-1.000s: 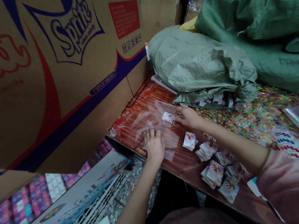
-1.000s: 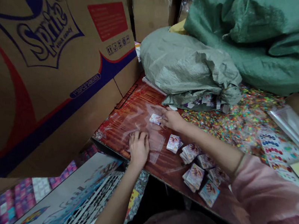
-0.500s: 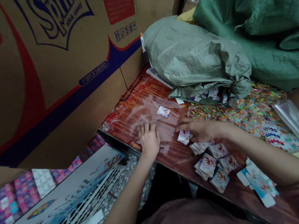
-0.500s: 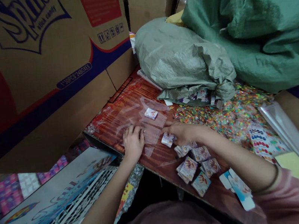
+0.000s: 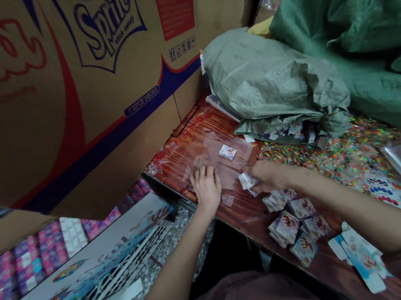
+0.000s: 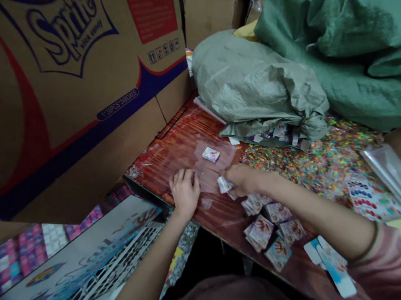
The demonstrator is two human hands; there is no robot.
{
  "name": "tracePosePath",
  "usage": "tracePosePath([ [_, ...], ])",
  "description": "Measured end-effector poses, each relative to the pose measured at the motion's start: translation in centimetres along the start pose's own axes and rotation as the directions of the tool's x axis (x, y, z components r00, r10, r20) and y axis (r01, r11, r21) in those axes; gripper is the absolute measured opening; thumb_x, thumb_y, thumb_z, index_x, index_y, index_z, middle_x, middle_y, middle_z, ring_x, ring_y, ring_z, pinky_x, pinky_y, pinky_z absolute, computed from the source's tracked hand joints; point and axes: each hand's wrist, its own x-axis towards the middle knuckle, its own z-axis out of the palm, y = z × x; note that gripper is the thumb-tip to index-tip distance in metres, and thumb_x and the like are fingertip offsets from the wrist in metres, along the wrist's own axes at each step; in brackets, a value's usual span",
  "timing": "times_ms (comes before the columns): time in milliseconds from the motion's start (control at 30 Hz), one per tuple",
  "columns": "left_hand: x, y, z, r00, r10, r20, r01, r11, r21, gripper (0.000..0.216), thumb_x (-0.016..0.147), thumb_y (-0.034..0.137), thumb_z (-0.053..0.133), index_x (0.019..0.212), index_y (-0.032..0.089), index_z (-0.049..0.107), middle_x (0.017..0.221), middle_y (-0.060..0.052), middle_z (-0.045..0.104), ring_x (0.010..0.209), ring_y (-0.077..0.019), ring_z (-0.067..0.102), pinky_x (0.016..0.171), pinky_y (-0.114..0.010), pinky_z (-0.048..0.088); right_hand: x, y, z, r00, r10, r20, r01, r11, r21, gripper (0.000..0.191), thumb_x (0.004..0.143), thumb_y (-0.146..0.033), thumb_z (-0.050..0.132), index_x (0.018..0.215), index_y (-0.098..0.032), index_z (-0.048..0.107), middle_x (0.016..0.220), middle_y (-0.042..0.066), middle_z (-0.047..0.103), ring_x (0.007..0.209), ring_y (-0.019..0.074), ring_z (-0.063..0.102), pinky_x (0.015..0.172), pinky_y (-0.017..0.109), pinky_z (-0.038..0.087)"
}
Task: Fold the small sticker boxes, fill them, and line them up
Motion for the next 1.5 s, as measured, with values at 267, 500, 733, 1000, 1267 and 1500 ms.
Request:
tracePosePath([
  [267, 0.1, -0.1, 0.2, 0.996, -0.017, -0.082, 0.012, 0.999, -0.053, 0.02, 0.091, 0.025, 0.045, 0.093, 0.019, 0.064, 0.095, -0.008, 0.066, 0.098, -0.0265, 0.058, 0.098, -0.045, 0.036, 5.5, -1.2, 0.5, 0.96, 0.194, -0.202, -0.158, 0.971, 0.182, 0.044, 0.079, -0.027, 0.067, 0.116, -0.009, 0.052, 0.104, 0.016, 0.068, 0.095, 0.0243, 0.066, 0.075, 0.026, 0.046],
  [500, 0.3, 0.0, 0.0, 0.996, -0.009, -0.087, 0.001, 0.997, -0.082, 0.023, 0.092, 0.025, 0.043, 0.096, 0.019, 0.065, 0.094, -0.008, 0.066, 0.095, -0.0249, 0.058, 0.099, -0.045, 0.035, 7.8, -1.5, 1.4, 0.865, 0.371, -0.337, -0.294, 0.92, 0.258, 0.042, 0.086, -0.032, 0.06, 0.118, -0.009, 0.044, 0.111, 0.02, 0.063, 0.098, 0.0258, 0.065, 0.08, 0.031, 0.045],
  [733, 0.4, 0.0, 0.1, 0.996, -0.01, -0.094, 0.002, 0.997, -0.078, 0.021, 0.092, 0.025, 0.045, 0.097, 0.019, 0.064, 0.095, -0.007, 0.066, 0.095, -0.0251, 0.058, 0.097, -0.044, 0.036, 7.5, -0.9, 1.4, 0.851, 0.313, -0.421, -0.216, 0.941, 0.262, 0.034, 0.082, -0.032, 0.064, 0.107, -0.015, 0.048, 0.103, 0.012, 0.065, 0.093, 0.024, 0.063, 0.077, 0.029, 0.044],
  [1000, 0.4, -0.1, 0.0, 0.997, -0.011, -0.072, 0.005, 0.997, -0.082, 0.021, 0.091, 0.022, 0.044, 0.098, 0.019, 0.064, 0.096, -0.008, 0.066, 0.096, -0.0257, 0.058, 0.099, -0.046, 0.035, 8.2, 0.2, 2.5, 0.837, 0.275, -0.473, -0.161, 0.95, 0.269, 0.028, 0.079, -0.027, 0.067, 0.101, -0.014, 0.054, 0.103, 0.012, 0.061, 0.088, 0.0218, 0.06, 0.076, 0.029, 0.043],
  [1267, 0.3, -0.1, 0.0, 0.996, -0.01, -0.083, 0.005, 0.998, -0.059, 0.021, 0.091, 0.024, 0.044, 0.096, 0.02, 0.064, 0.094, -0.008, 0.066, 0.095, -0.0258, 0.059, 0.098, -0.045, 0.036, 6.8, 1.8, 1.3, 0.838, 0.262, -0.478, -0.115, 0.942, 0.315, 0.036, 0.078, -0.043, 0.068, 0.098, -0.015, 0.057, 0.098, 0.008, 0.063, 0.084, 0.0187, 0.059, 0.072, 0.026, 0.042],
  [1500, 0.4, 0.0, 0.1, 0.997, -0.017, -0.077, 0.012, 0.998, -0.069, 0.023, 0.09, 0.025, 0.043, 0.095, 0.02, 0.065, 0.094, -0.009, 0.066, 0.095, -0.0274, 0.058, 0.097, -0.046, 0.035, 1.0, 3.1, 0.7, 0.991, -0.083, -0.102, 0.106, 0.963, 0.248, 0.024, 0.068, -0.017, 0.073, 0.09, -0.018, 0.064, 0.087, 0.002, 0.067, 0.08, 0.0169, 0.061, 0.07, 0.023, 0.041],
])
